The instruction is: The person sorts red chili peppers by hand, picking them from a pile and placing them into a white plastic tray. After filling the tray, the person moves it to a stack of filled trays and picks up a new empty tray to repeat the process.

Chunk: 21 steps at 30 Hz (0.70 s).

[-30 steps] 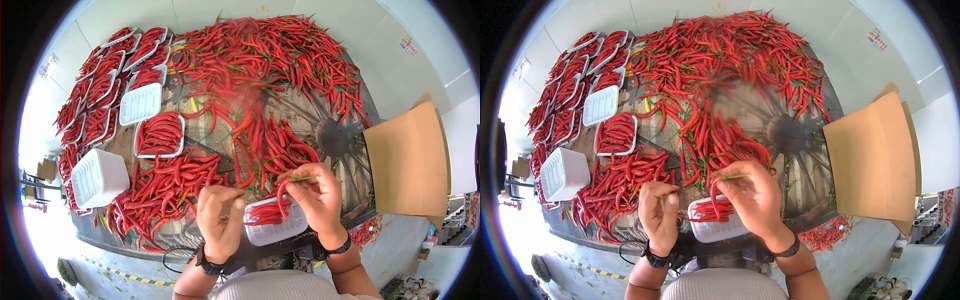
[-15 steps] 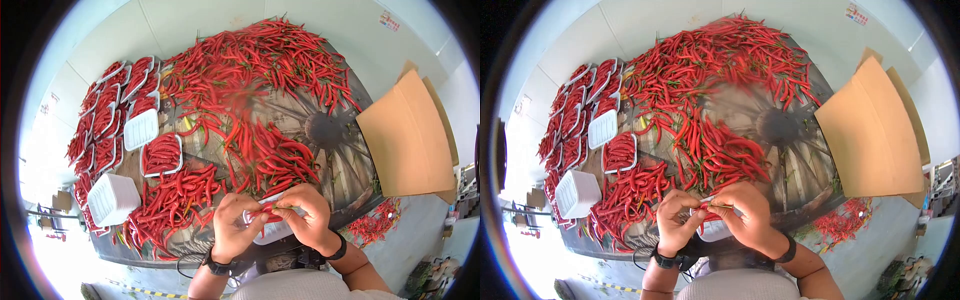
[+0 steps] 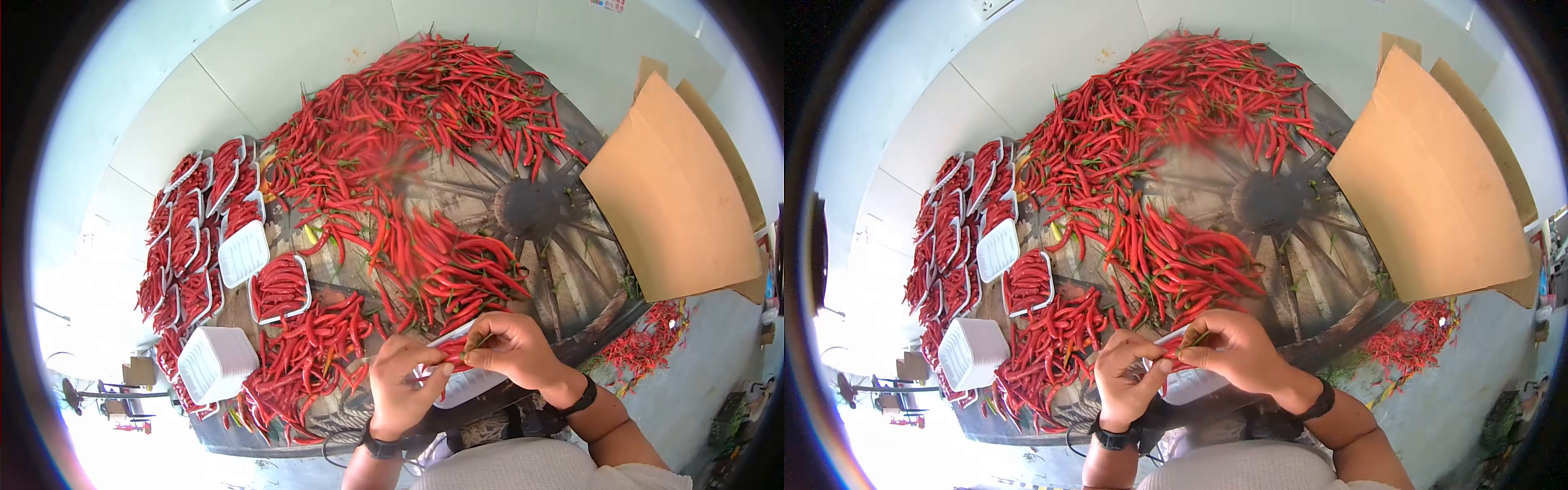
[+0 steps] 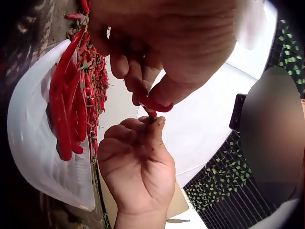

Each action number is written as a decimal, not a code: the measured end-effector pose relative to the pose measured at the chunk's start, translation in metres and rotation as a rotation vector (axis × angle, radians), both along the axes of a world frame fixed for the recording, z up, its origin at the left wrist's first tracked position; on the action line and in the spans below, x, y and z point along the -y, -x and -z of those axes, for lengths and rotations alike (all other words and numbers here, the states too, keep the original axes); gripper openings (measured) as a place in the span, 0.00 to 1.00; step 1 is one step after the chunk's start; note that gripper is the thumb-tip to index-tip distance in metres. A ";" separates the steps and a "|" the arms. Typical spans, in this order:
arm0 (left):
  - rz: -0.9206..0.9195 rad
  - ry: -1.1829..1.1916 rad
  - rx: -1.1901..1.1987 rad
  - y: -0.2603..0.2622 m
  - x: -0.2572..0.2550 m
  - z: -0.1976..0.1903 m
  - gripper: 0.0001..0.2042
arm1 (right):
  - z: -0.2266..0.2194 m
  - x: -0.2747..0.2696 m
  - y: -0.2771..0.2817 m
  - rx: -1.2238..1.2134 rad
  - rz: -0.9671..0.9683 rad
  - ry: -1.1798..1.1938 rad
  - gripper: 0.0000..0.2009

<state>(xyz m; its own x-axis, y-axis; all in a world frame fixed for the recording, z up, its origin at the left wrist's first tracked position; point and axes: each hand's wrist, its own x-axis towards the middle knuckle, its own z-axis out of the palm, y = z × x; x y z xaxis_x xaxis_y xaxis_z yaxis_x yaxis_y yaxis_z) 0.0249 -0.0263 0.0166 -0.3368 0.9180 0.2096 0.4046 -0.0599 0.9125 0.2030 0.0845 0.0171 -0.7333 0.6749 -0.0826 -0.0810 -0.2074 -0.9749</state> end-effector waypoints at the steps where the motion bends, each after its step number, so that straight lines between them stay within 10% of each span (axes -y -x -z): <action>1: 0.017 0.015 -0.014 0.001 0.001 0.000 0.07 | 0.003 -0.002 -0.002 -0.042 -0.059 0.166 0.06; 6: -0.075 -0.042 0.052 0.003 0.001 0.006 0.08 | -0.003 -0.005 -0.010 -0.075 -0.198 0.332 0.05; 12: -0.148 -0.067 0.077 0.006 0.002 0.007 0.08 | -0.055 -0.038 -0.080 0.080 -0.177 -0.067 0.06; 14: -0.170 -0.056 0.070 0.005 0.002 0.006 0.08 | 0.020 -0.124 -0.145 -0.711 -1.670 0.165 0.10; 16: -0.075 -0.049 0.045 0.005 0.003 0.006 0.08 | -0.064 -0.069 -0.119 -1.466 -0.855 -0.064 0.17; 19: -0.035 -0.024 0.021 0.002 0.000 0.001 0.08 | -0.058 -0.071 -0.116 -1.117 -1.063 -0.037 0.22; 21: -0.031 -0.034 0.011 0.000 -0.001 0.002 0.08 | -0.005 -0.019 -0.088 -1.008 -0.358 0.150 0.22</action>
